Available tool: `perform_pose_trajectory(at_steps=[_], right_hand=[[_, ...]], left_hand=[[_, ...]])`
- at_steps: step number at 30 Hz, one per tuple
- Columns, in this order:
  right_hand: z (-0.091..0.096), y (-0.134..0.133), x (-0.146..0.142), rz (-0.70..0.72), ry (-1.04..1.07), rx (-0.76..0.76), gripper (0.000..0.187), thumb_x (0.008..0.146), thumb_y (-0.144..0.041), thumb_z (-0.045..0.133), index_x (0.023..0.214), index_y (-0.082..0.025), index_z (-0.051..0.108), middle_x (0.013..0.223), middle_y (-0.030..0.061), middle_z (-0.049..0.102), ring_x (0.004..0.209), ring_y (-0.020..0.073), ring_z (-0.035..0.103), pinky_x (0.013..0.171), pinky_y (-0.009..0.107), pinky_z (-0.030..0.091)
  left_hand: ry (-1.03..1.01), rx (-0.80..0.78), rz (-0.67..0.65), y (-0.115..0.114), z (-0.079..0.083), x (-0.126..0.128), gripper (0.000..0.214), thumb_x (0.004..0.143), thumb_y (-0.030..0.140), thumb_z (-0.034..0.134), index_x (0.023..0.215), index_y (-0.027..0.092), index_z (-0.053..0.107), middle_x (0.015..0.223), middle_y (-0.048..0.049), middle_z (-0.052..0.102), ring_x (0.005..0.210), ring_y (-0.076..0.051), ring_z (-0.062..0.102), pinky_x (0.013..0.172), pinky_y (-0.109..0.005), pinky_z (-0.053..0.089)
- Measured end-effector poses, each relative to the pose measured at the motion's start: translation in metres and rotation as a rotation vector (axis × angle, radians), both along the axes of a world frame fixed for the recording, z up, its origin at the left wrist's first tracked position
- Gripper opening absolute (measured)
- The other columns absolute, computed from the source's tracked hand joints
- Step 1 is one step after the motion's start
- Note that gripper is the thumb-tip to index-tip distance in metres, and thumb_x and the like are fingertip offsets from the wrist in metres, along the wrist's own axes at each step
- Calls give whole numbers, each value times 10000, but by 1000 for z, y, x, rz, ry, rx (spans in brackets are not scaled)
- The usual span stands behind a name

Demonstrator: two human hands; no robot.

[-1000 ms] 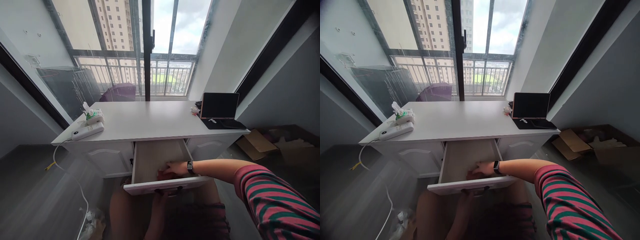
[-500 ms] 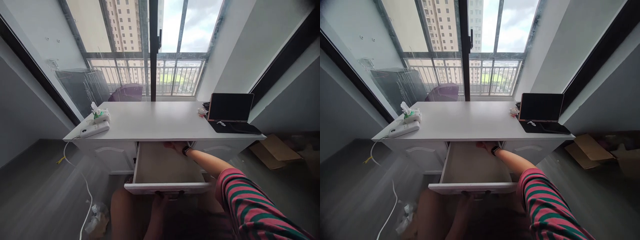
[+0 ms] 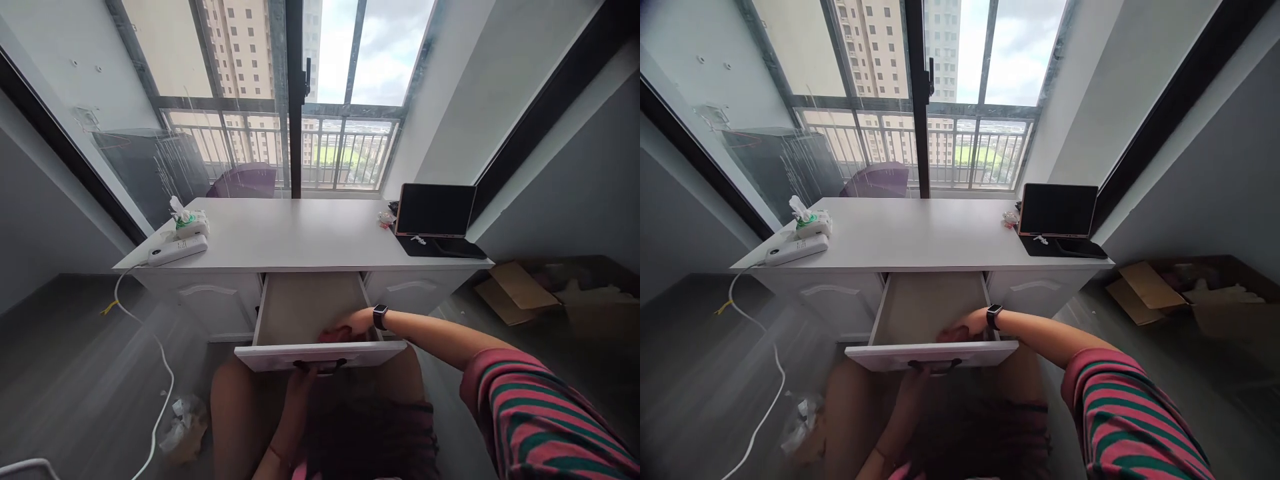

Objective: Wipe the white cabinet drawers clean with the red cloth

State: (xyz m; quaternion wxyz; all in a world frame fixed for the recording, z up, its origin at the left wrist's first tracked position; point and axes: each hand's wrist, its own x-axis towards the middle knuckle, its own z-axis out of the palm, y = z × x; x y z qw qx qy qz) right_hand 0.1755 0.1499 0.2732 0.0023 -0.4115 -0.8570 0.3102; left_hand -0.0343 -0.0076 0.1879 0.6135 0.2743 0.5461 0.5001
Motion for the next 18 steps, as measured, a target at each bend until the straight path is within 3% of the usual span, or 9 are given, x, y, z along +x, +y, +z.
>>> perform_pose_trajectory(at_steps=[3,5,7,9,11,14,15,18], right_hand=[[39,0,13,66,53,-75,440,687,-10,616,1080,-175,720,827,-15,734,694,100,628,626,173,447],[68,-14,28,22,240,-72,518,804,-87,529,1304,-212,581,1063,13,714,882,131,651,755,214,488],[89,-42,45,-125,442,44,517,860,-147,489,1371,-232,504,1183,40,664,1012,170,631,864,283,494],[93,-81,58,-342,525,286,480,890,-191,478,1367,-242,498,1196,59,632,1053,193,602,917,336,480],[76,-122,62,-542,568,515,428,923,-231,459,1346,-266,516,1185,73,595,1048,207,587,898,358,488],[23,-167,51,-860,598,785,409,938,-242,460,1341,-282,521,1227,102,529,1092,238,551,888,400,491],[4,-176,44,-925,563,826,418,939,-239,465,1351,-287,518,1249,112,510,1110,251,535,895,422,486],[-44,-184,19,-937,485,922,442,942,-210,444,1369,-291,523,1300,132,492,1143,284,497,915,478,464]], left_hand=[[9,23,-7,0,-5,-2,511,585,578,795,836,137,737,888,-123,744,950,-310,648,899,-405,437],[-29,25,-28,2,-8,-1,491,607,566,793,840,138,730,874,-108,741,914,-277,651,876,-379,436],[-108,3,-21,5,-10,1,490,560,553,828,808,144,719,844,-98,739,874,-260,657,854,-370,444],[-205,-9,8,7,-9,4,490,511,515,866,799,150,712,848,-94,740,869,-253,664,850,-365,452],[-278,5,39,6,-7,8,455,523,456,880,820,157,711,886,-90,742,887,-238,665,857,-352,453],[-311,26,68,3,-3,11,356,587,386,867,814,165,705,904,-73,740,881,-203,657,855,-324,451],[-311,29,72,1,-1,12,341,591,377,865,802,166,701,900,-70,739,877,-198,656,853,-318,452],[-299,29,59,0,3,13,335,592,380,863,781,162,694,871,-68,735,859,-192,655,850,-315,457]])
